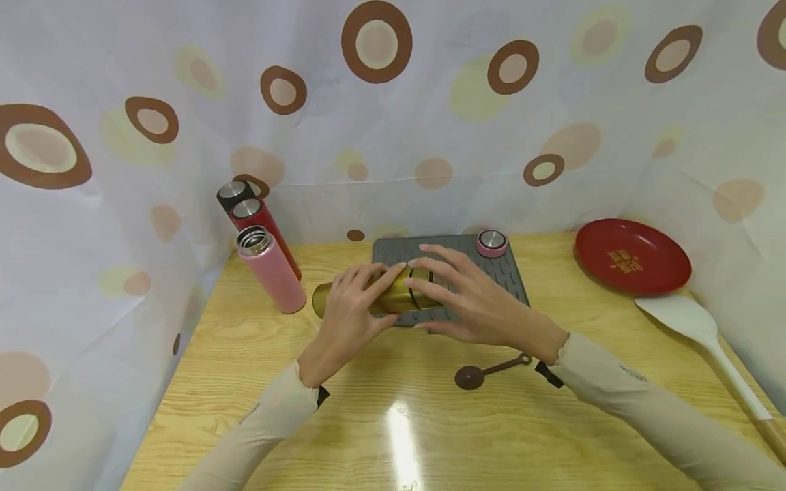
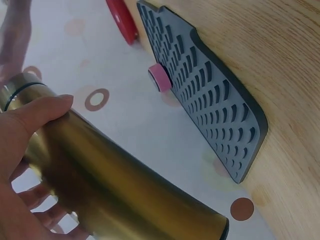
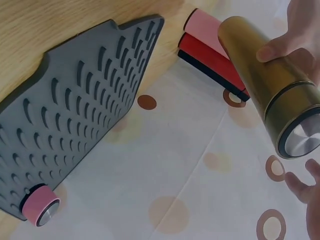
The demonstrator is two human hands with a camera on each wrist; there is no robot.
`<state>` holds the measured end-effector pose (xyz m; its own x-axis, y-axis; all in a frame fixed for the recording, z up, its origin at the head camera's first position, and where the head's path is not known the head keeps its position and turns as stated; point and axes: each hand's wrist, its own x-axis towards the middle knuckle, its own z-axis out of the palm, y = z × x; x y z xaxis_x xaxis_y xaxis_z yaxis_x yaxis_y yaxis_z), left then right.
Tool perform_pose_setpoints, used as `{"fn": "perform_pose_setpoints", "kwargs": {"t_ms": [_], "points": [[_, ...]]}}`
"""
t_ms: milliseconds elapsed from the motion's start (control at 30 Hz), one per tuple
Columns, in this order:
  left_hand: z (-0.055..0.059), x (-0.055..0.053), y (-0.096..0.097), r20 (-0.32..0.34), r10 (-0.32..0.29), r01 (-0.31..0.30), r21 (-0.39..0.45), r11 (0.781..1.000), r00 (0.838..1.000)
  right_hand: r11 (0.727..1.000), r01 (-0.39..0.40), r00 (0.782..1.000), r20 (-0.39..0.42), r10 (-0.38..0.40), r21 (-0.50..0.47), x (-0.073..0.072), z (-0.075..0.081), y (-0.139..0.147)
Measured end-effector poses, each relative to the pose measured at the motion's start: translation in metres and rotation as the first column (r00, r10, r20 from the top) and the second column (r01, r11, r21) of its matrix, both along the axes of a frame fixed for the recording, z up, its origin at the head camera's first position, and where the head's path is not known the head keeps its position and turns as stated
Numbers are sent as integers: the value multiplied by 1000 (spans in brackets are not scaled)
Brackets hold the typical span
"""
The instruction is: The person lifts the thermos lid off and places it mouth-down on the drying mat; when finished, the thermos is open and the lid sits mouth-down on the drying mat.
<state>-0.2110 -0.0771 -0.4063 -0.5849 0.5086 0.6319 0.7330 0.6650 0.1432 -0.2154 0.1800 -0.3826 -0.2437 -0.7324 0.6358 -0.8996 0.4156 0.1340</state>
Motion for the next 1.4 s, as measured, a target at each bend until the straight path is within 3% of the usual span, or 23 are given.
{"fn": "perform_pose_setpoints", "kwargs": {"t_ms": [367, 767, 1000, 1200, 1400], "points": [[0, 4, 1, -46, 3, -3, -4, 1000, 999, 992, 44, 998, -28, -47, -115, -2, 0, -1], [-2, 12, 4, -16, -23, 24, 34, 999, 1000, 982, 75, 996, 53, -67, -176, 0, -4, 0], [1, 14, 4, -2, -6, 6, 43, 999, 1000, 972, 128, 989, 103, -110, -197, 2, -7, 0], [2, 15, 2, 25, -19, 17, 50, 999, 1000, 967, 125, 966, 250, -67, -222, 7, -6, -1], [2, 15, -3, 47, -24, 22, 52, 998, 999, 978, -1, 913, 399, 86, -209, 8, 0, 4]]}}
